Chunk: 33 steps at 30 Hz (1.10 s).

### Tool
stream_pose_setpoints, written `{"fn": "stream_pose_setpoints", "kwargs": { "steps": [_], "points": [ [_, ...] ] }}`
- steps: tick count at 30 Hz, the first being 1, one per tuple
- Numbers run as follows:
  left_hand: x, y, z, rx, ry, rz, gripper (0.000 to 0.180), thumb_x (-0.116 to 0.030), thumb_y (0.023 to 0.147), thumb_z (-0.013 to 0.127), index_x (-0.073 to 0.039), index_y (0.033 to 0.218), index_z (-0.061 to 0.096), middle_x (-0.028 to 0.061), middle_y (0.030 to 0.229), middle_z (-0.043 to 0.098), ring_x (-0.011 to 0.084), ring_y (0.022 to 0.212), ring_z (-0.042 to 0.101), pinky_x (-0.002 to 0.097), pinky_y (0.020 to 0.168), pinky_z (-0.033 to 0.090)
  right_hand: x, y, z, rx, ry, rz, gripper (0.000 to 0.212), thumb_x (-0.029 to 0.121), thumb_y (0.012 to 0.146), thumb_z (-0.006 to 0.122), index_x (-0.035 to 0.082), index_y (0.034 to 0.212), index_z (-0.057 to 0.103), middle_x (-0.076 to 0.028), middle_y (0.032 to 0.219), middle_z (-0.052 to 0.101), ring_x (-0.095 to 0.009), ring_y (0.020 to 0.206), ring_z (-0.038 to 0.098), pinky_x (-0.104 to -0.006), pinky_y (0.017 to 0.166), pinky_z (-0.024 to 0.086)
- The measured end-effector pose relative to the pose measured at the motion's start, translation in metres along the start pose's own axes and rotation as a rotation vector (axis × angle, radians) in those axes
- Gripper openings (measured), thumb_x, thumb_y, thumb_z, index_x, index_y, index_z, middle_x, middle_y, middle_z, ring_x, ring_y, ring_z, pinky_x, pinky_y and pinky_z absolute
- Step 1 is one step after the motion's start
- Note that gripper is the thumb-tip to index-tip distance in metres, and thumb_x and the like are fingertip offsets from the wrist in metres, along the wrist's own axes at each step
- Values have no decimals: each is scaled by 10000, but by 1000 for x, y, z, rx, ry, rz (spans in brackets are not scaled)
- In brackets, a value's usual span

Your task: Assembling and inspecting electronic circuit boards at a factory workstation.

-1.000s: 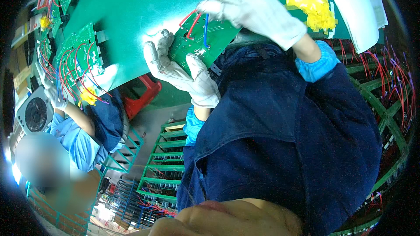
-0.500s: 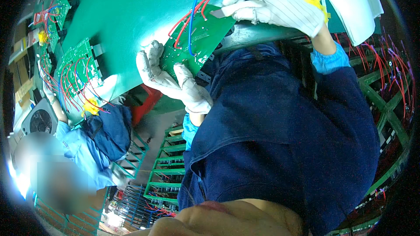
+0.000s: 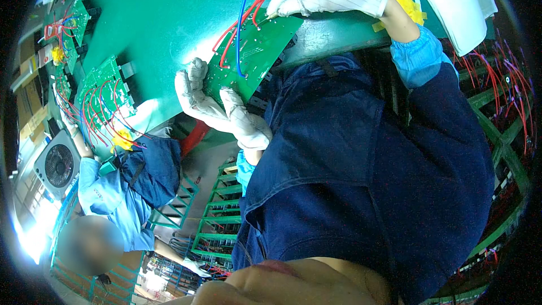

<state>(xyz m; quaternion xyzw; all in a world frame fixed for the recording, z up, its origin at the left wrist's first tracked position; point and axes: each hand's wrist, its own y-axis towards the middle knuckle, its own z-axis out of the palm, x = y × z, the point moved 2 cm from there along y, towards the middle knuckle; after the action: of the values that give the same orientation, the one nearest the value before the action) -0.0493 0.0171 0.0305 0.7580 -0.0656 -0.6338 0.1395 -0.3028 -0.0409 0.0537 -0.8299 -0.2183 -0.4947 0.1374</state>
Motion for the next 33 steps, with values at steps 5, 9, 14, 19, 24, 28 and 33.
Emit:
{"fn": "stream_pose_setpoints", "kwargs": {
  "steps": [5, 9, 14, 19, 24, 28, 33],
  "points": [
    [-2, -1, 1, -2, -34, -26, 643, -303, 945, 601, -8, 1430, 298, 192, 1389, 423, 298, 1261, 472, 439, 1108, 337, -5, 1, -4, 70, 54, 63, 217, 189, 926, 650, 63, 1086, 724, -71, 846, 720, -136, 579, 560, -284, 560, 464],
    [-1, -1, -1, 5, -14, -24, 640, -294, 944, 601, -5, 1428, 297, 196, 1389, 424, 299, 1262, 470, 440, 1110, 334, -6, 5, -7, 96, -24, -69, 203, 167, 924, 655, 56, 1078, 727, -68, 828, 712, -113, 574, 542, -270, 542, 453],
    [1, 0, -2, 2, -20, -32, 643, -295, 946, 599, 3, 1425, 291, 201, 1386, 425, 301, 1266, 466, 446, 1109, 333, -5, 2, -9, 82, 24, 96, 195, 149, 917, 662, 54, 1075, 725, -64, 834, 714, -106, 565, 552, -262, 525, 449],
    [0, 0, -1, -6, -15, -39, 628, -287, 952, 586, 6, 1422, 290, 203, 1386, 423, 301, 1264, 466, 448, 1107, 331, -13, -5, -9, 16, -97, 40, 205, 151, 934, 640, 39, 1092, 706, -67, 884, 716, -104, 668, 596, -253, 609, 483],
    [6, 13, -6, 21, -49, -18, 612, -243, 939, 587, 1, 1426, 309, 196, 1360, 457, 296, 1260, 468, 450, 1104, 333, -25, -16, 18, -104, 282, 318, 360, 219, 967, 613, 42, 1277, 573, -37, 1139, 649, -110, 994, 581, -246, 839, 471],
    [-10, 20, -5, -40, -80, -176, 621, -255, 930, 546, -21, 1454, 308, 216, 1331, 512, 317, 1223, 511, 452, 1048, 406, -9, -19, 41, -204, 356, 258, 533, 349, 985, 569, 34, 1399, 452, -54, 1243, 584, -123, 1118, 534, -252, 898, 447],
    [-3, 22, -9, -27, -145, -200, 633, -309, 938, 525, -24, 1457, 301, 213, 1323, 517, 329, 1232, 509, 470, 1072, 391, -2, -27, 51, -205, 369, 258, 569, 372, 983, 554, 53, 1436, 424, -24, 1254, 552, -102, 1090, 524, -238, 849, 447]
  ]
}}
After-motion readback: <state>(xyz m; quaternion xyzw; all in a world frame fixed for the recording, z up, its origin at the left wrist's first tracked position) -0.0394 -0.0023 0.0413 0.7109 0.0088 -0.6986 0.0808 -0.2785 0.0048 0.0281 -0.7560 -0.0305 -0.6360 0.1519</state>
